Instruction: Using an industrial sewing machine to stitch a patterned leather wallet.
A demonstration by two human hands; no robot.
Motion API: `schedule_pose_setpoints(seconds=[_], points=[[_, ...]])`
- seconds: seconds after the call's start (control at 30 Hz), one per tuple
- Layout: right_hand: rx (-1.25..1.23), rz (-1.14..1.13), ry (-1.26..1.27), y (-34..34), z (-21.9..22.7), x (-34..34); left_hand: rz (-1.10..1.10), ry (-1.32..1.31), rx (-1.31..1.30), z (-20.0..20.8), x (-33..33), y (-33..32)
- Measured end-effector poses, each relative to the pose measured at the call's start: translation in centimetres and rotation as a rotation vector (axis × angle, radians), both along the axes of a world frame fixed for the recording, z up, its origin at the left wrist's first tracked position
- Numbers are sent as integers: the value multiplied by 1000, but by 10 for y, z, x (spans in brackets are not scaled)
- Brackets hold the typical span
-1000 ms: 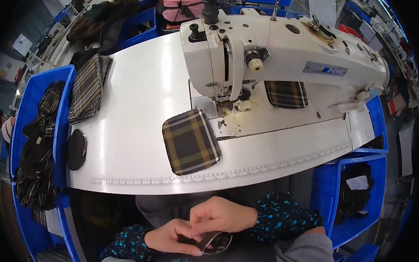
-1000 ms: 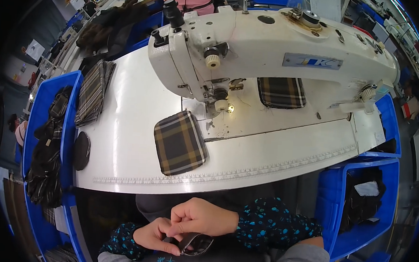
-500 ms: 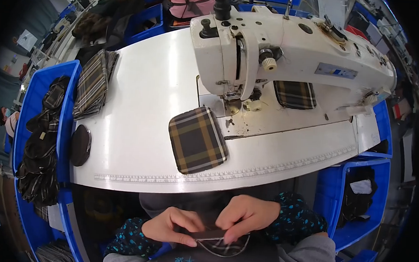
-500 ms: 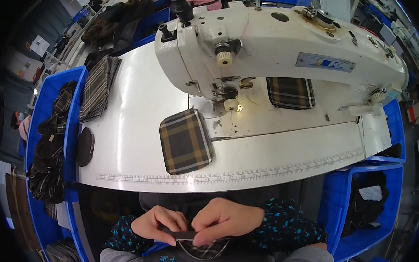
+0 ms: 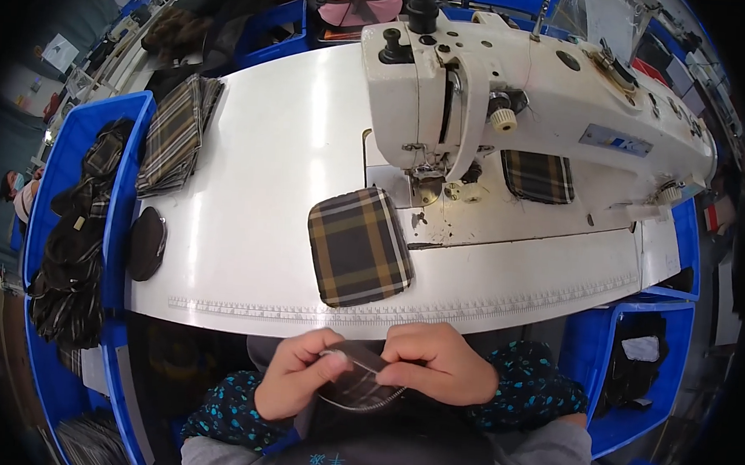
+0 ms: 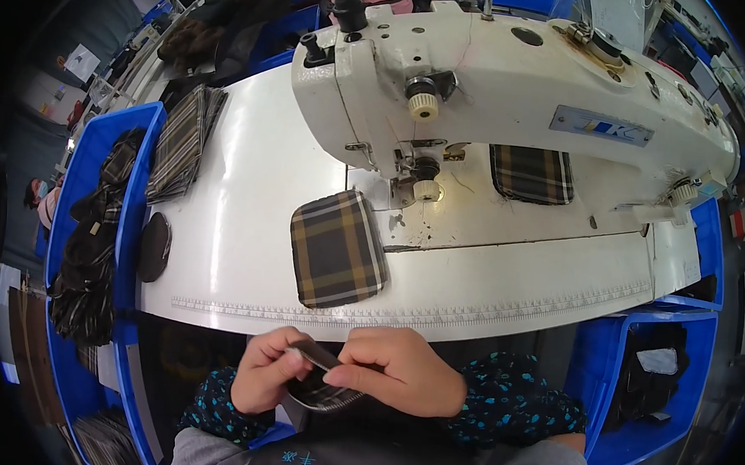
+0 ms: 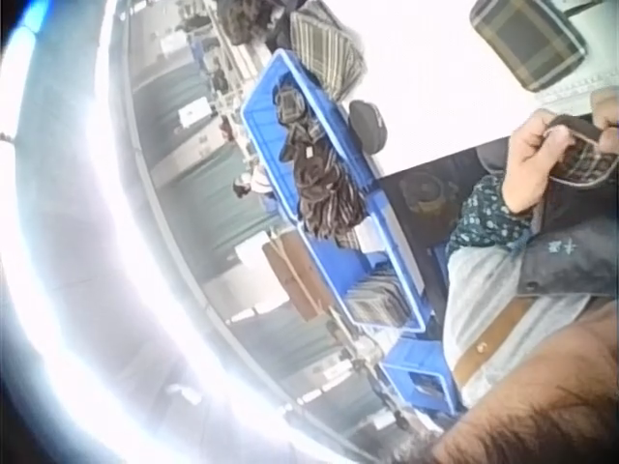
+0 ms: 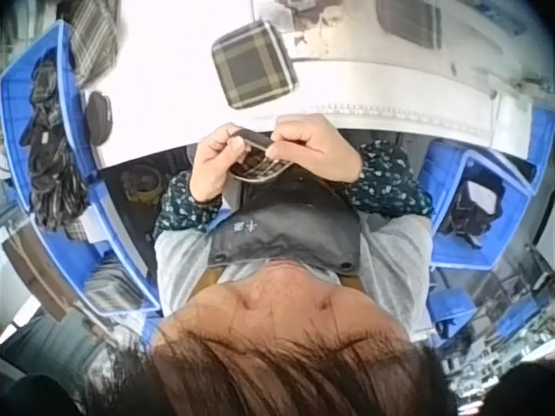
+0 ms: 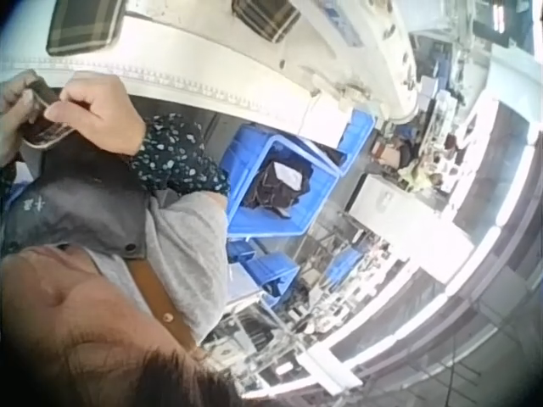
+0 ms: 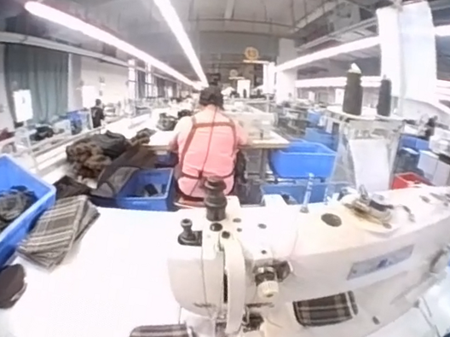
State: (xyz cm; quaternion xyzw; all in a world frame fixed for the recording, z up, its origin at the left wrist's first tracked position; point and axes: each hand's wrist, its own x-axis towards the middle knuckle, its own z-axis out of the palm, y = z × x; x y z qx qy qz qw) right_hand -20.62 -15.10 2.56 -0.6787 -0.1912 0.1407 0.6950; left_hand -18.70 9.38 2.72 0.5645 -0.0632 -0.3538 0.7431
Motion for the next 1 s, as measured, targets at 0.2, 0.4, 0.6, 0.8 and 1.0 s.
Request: schedule_pose_setpoints(seconds=[0.2,0.4,0.6,0.8,1.0], points=[[-82,-23,-84,-16,-2,3,74,-262,72,14,24,3],[-112,-201,-134,-5,-11,3,43,-724,517,3,16,-19],[-66,-138,-219,-14,-11,29,134,-603,305,12,28,-20],[-496,-103,-990,-45,-29,92,-121,-607,484,61,111,-27],[-994,17,-1051,-43,-47,88,-394,-672,557,31,187,-74]])
